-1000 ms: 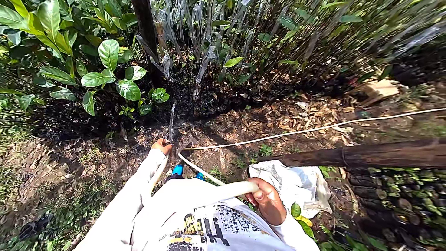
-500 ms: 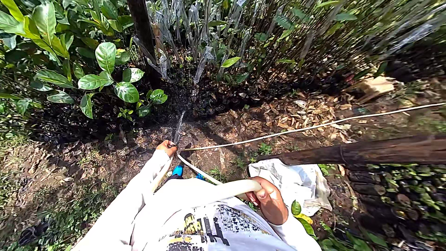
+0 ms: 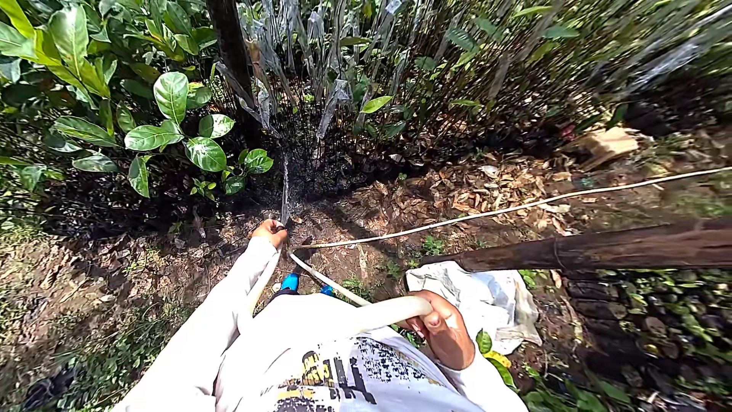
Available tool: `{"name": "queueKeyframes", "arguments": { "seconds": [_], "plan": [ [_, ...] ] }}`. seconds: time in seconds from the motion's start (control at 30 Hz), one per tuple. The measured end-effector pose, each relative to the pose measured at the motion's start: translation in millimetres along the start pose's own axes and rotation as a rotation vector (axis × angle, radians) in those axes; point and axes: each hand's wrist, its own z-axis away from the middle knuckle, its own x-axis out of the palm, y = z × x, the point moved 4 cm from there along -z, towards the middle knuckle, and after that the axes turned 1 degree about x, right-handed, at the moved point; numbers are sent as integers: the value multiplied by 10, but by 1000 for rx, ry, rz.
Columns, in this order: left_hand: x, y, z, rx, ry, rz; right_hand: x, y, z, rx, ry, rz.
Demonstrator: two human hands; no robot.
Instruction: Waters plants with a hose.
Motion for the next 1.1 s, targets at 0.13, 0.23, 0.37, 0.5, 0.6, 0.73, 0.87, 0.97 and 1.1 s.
{"name": "queueKeyframes", "arguments": {
  "seconds": [0.13, 0.23, 0.37, 0.5, 0.6, 0.73, 0.87, 0.97, 1.1],
  "plan": [
    [32, 78, -19, 20, -25, 33, 11, -3, 8, -19, -4, 1],
    [6, 118, -50, 27, -3, 46, -2, -6, 20, -14, 5, -9],
    [-22, 180, -91, 49, 6, 23, -17, -19, 28, -5, 26, -16],
    [-54, 328, -61, 70, 31, 22, -21, -41, 20, 3, 40, -20],
    [-85, 375, -86, 95, 71, 62, -24, -61, 7, -14, 42, -19],
    [-150, 461, -100, 122, 85, 25, -19, -70, 9, -25, 55, -4],
    [-177, 482, -138, 148, 92, 46, -16, -66, 18, -28, 65, -12],
    [-184, 528, -110, 145, 73, 41, -13, -64, 20, -27, 64, -12],
    [-165, 574, -107, 170, 43, 20, 10, -64, 12, -30, 45, -18]
  ]
}}
